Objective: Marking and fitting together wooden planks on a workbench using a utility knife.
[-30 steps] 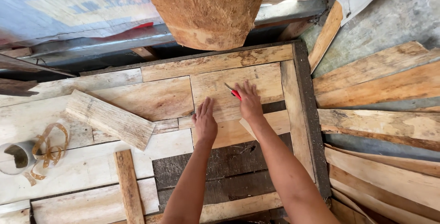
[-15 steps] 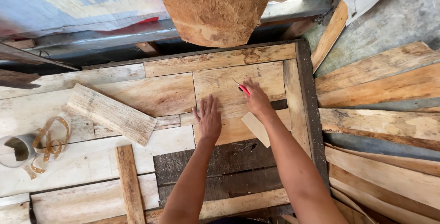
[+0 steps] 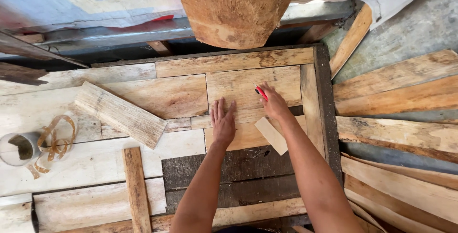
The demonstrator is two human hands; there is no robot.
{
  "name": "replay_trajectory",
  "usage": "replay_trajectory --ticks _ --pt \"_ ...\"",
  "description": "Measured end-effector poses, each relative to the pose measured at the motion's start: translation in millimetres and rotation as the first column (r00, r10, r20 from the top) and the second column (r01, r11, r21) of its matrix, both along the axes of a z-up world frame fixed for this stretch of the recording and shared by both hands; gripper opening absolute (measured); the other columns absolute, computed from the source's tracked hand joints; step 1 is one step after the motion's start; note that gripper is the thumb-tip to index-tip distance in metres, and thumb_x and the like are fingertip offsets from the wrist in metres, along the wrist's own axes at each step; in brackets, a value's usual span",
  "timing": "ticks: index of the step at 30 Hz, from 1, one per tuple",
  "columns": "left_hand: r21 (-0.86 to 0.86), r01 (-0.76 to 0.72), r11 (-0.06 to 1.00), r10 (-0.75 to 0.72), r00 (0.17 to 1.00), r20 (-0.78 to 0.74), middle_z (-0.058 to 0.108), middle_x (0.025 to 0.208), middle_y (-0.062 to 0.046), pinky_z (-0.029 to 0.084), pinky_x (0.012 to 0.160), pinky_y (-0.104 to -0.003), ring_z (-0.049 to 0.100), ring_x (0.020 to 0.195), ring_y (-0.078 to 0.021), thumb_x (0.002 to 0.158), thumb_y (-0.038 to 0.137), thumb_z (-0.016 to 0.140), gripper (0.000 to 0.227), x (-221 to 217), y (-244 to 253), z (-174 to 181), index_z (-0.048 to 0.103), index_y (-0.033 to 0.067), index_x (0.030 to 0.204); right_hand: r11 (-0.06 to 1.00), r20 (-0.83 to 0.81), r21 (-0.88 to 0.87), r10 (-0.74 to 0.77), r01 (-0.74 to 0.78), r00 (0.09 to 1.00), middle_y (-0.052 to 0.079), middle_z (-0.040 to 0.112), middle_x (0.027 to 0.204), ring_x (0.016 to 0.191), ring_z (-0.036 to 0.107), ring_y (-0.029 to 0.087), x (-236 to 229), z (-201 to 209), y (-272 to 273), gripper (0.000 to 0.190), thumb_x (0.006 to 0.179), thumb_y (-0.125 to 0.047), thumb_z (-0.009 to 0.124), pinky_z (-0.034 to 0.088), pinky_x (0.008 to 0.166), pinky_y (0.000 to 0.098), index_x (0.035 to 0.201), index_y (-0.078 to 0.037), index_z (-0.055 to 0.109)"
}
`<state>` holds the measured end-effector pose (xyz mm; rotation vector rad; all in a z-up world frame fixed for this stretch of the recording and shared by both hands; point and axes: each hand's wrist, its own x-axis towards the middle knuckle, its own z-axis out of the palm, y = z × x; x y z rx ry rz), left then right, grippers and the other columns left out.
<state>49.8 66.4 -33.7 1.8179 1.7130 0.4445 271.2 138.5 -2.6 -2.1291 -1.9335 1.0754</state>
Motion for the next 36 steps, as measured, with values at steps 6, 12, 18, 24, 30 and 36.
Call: replay_trajectory --ticks 6,12,18,24,30,36 --pt "0.042 -0.024 0.999 0.022 0.999 0.043 0.018 0.171 -0.012 0.010 0.128 -0.051 0.010 0.159 -0.0360 0.101 0.010 0.053 0.056 -2 -2 -3 0.049 0.0260 0.155 0.998 0.029 0.056 0.009 -0.011 1.000 0.002 0.029 0.169 0.153 0.030 0.033 0 -6 -4 0.058 0.099 -0.015 0.062 0.037 0.120 0.0427 0.154 -0.022 0.045" --pt "0.043 -0.017 0.999 0.017 1.000 0.011 0.017 0.171 -0.012 0.010 0.127 -0.051 0.009 0.159 -0.0356 0.100 0.012 0.053 0.057 -1 -2 -8 0.050 0.0270 0.155 0.979 -0.201 -0.030 -0.203 0.201 0.958 0.014 0.062 0.144 0.132 0.063 0.032 12 14 -3 0.054 0.101 -0.023 0.061 0.049 0.111 0.0401 0.154 -0.018 0.047" --pt "0.071 -0.032 0.997 0.031 0.999 0.012 0.018 0.171 -0.010 0.011 0.128 -0.051 0.012 0.159 -0.0347 0.102 0.025 0.057 0.054 0 -3 -4 0.050 0.0278 0.155 0.992 -0.152 0.026 -0.118 0.124 0.981 0.020 0.062 0.140 0.128 0.059 0.036 15 9 -1 0.055 0.101 -0.023 0.062 0.047 0.105 0.0413 0.153 -0.015 0.047" --pt "0.049 -0.037 0.998 0.039 0.998 -0.041 0.017 0.171 -0.010 0.010 0.126 -0.051 0.010 0.158 -0.0347 0.103 0.030 0.056 0.050 4 -1 -11 0.050 0.0305 0.153 0.981 -0.224 0.040 -0.178 0.192 0.958 0.020 0.071 0.121 0.111 0.069 0.032 24 22 0 0.049 0.100 -0.022 0.064 0.052 0.099 0.0420 0.147 -0.013 0.053" --pt "0.015 -0.043 0.999 0.044 0.998 -0.045 0.017 0.171 -0.010 0.011 0.127 -0.051 0.010 0.159 -0.0333 0.101 0.030 0.058 0.053 4 0 -8 0.049 0.0308 0.153 0.976 -0.114 -0.193 -0.123 0.100 0.986 0.016 0.071 0.112 0.078 0.072 0.030 8 61 -13 0.042 0.108 -0.025 0.052 0.057 0.061 0.0358 0.146 -0.011 0.041" --pt "0.033 -0.070 0.997 0.069 0.997 0.026 0.023 0.169 -0.010 0.014 0.126 -0.052 0.014 0.158 -0.0343 0.098 0.025 0.064 0.057 3 0 -3 0.050 0.0279 0.153 0.934 0.097 -0.034 0.358 -0.356 0.929 0.008 0.075 0.113 0.090 0.073 0.021 -12 52 -39 0.026 0.108 -0.024 0.047 0.063 0.067 0.0309 0.126 -0.018 0.064"
